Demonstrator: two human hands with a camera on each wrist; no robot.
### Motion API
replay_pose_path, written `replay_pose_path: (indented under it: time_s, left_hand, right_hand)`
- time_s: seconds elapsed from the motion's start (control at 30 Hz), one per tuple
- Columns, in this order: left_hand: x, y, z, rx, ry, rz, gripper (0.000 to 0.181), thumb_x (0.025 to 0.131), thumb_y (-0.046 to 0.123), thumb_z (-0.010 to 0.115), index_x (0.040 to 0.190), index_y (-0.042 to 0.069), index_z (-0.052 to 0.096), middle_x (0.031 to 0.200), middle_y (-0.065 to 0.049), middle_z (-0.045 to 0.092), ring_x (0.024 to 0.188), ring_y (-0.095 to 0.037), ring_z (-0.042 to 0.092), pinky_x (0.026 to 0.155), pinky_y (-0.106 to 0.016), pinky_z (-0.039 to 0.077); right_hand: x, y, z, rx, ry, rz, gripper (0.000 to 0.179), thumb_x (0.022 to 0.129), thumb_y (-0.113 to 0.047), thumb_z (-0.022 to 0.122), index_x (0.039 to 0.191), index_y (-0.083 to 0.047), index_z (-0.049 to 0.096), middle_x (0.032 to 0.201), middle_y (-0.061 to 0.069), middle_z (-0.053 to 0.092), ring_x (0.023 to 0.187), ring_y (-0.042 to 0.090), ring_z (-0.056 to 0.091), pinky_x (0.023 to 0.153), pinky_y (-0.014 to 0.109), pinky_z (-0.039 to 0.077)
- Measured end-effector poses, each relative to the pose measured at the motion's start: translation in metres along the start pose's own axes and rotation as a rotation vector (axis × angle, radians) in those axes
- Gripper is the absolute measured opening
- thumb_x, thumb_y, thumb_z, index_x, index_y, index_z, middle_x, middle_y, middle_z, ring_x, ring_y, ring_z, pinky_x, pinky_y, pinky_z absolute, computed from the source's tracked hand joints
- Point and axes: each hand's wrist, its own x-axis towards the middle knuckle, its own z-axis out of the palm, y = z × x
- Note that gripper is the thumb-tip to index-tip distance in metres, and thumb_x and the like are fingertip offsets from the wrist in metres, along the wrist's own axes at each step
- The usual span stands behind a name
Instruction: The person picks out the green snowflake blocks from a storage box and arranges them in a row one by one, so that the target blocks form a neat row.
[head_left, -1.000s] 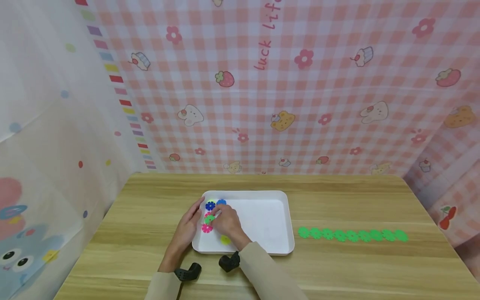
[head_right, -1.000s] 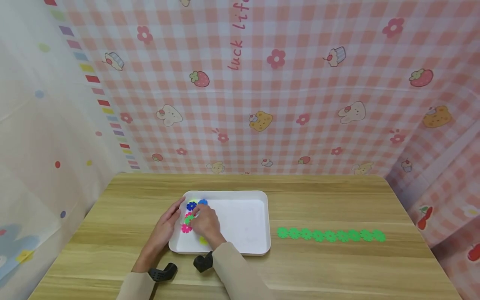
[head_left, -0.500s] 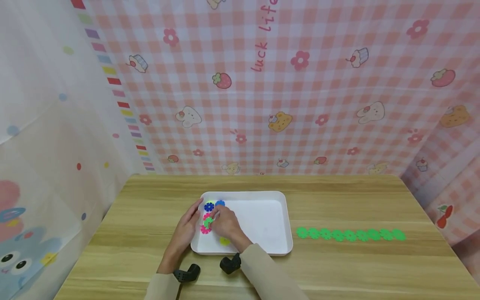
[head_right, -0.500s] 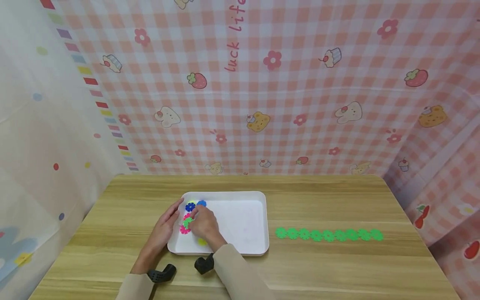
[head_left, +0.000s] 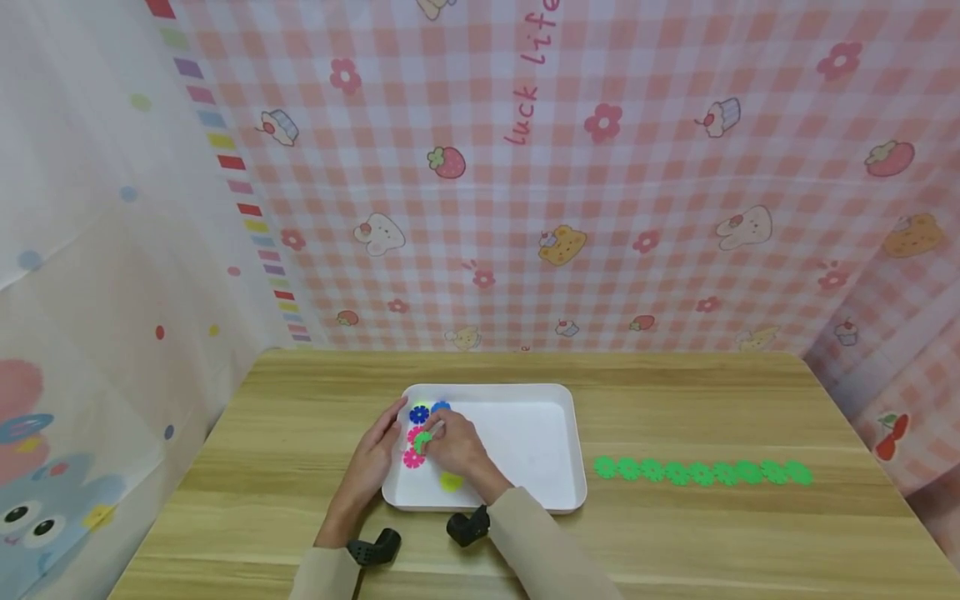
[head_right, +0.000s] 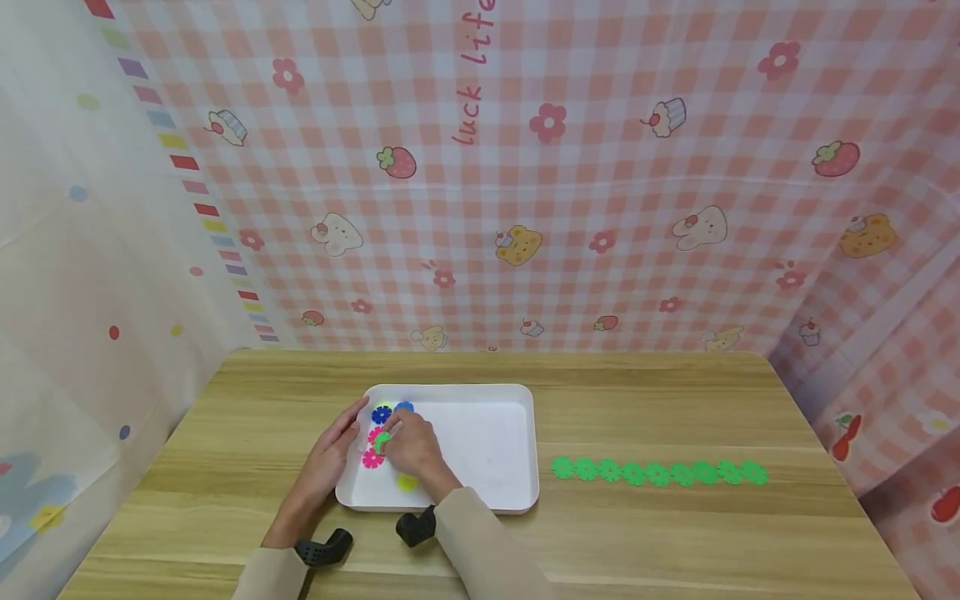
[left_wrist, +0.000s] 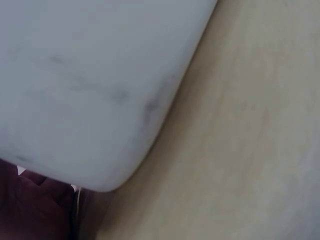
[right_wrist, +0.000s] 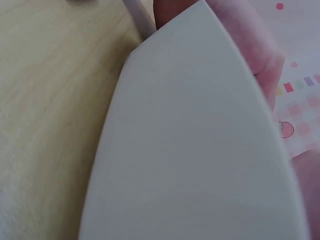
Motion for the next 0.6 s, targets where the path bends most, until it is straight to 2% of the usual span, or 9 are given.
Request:
replay_pose_path:
  time_s: [0.23,0.43,0.6]
  left_hand:
    - [-0.001,0.0,0.0,0.009,-0.002,-0.013,0.046,0.108,0.017,0.034,0.153,0.015,0.038,0.161,-0.011,0.029,0.15,-0.03,0.02,0.123,-0.052,0.013]
    - [-0.001,-0.001,0.0,0.014,-0.01,-0.032,0.046,0.109,0.021,0.032,0.154,0.02,0.037,0.163,-0.007,0.027,0.152,-0.028,0.018,0.123,-0.05,0.012]
    - [-0.001,-0.001,0.0,0.015,-0.014,-0.038,0.046,0.109,0.023,0.032,0.154,0.021,0.036,0.164,-0.005,0.025,0.152,-0.025,0.015,0.124,-0.048,0.01]
  right_hand:
    - [-0.003,0.003,-0.009,0.007,-0.001,-0.002,0.017,0.085,-0.013,0.075,0.099,-0.015,0.067,0.081,0.001,0.06,0.068,0.015,0.054,0.057,0.024,0.043]
    - [-0.005,0.005,-0.026,0.008,0.008,-0.013,0.014,0.088,-0.014,0.073,0.101,-0.014,0.068,0.085,0.002,0.062,0.074,0.017,0.055,0.063,0.028,0.045]
    - [-0.009,0.008,-0.042,0.022,0.02,-0.021,0.014,0.088,-0.014,0.072,0.101,-0.013,0.068,0.087,0.003,0.062,0.076,0.018,0.056,0.062,0.028,0.045]
